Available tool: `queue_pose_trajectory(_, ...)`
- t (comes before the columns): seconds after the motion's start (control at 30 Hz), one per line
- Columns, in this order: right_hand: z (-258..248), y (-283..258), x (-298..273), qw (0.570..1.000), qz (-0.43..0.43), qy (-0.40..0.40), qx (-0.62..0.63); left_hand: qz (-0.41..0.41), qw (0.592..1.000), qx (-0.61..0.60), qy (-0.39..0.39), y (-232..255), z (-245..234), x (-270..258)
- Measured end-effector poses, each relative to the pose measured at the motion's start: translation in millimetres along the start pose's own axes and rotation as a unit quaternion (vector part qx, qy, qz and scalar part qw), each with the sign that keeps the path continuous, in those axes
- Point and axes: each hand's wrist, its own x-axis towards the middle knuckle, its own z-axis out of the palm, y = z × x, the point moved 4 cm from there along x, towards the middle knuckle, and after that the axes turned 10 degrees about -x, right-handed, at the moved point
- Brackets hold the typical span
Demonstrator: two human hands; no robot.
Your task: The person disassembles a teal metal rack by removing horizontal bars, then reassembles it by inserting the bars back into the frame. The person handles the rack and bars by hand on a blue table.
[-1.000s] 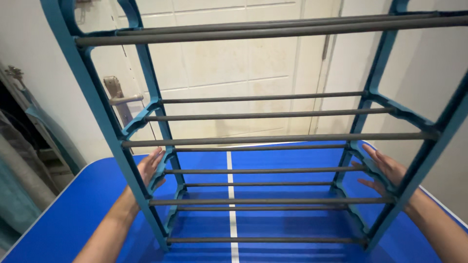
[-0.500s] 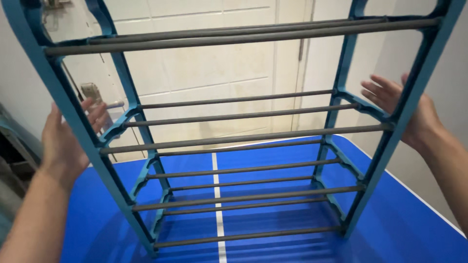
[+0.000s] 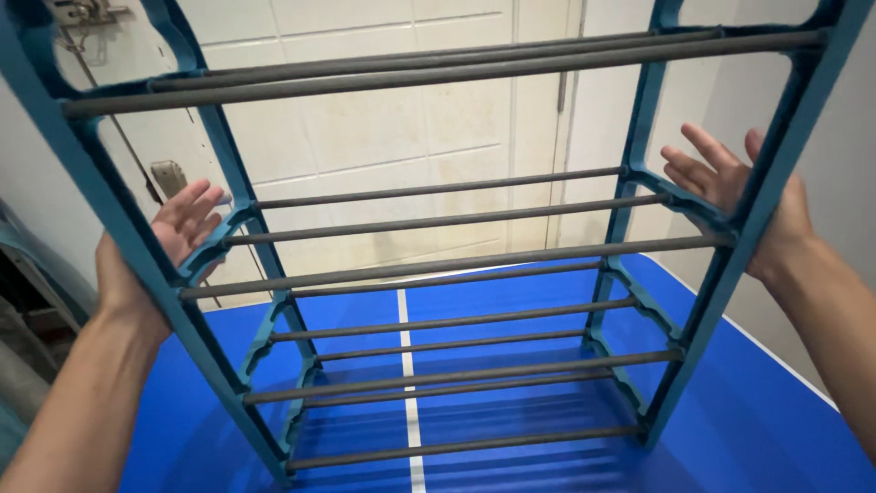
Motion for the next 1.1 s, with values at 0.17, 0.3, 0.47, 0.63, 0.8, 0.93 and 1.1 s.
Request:
queue_pose_trajectory(0.17,-29,23,8,0.989,-0.056,0.118,0.071,0.006,0.997,-0.032,0.071,-7,-15,2)
queue_pose_trajectory(0.3,-30,60,-4,0.964,-0.160,0.205,0.050,0.076,0.989,-0.086,0.093,-28,-30,-4)
queue_pose_trajectory(0.47,-15,130,-43,0.978,-0.036,0.168,0.121,0.067,0.993,-0.056,0.083,-106,-65,-32)
queue_pose_trajectory(0.63,9,218,-81,0.983,0.089,0.086,0.138,0.032,0.995,-0.087,0.030,-231,-95,-67)
queue_pose_trajectory(0.8,30,301,-103,0.967,0.196,0.033,0.161,-0.089,0.986,-0.135,0.040,-332,-112,-102)
queue_pose_trajectory(0.93,39,332,-111,0.960,0.191,-0.039,0.202,-0.112,0.982,-0.149,0.000,-365,-112,-104)
queue_pose_trajectory(1.1,45,334,-117,0.953,0.206,-0.077,0.208,-0.145,0.977,-0.154,-0.001,-383,-121,-105)
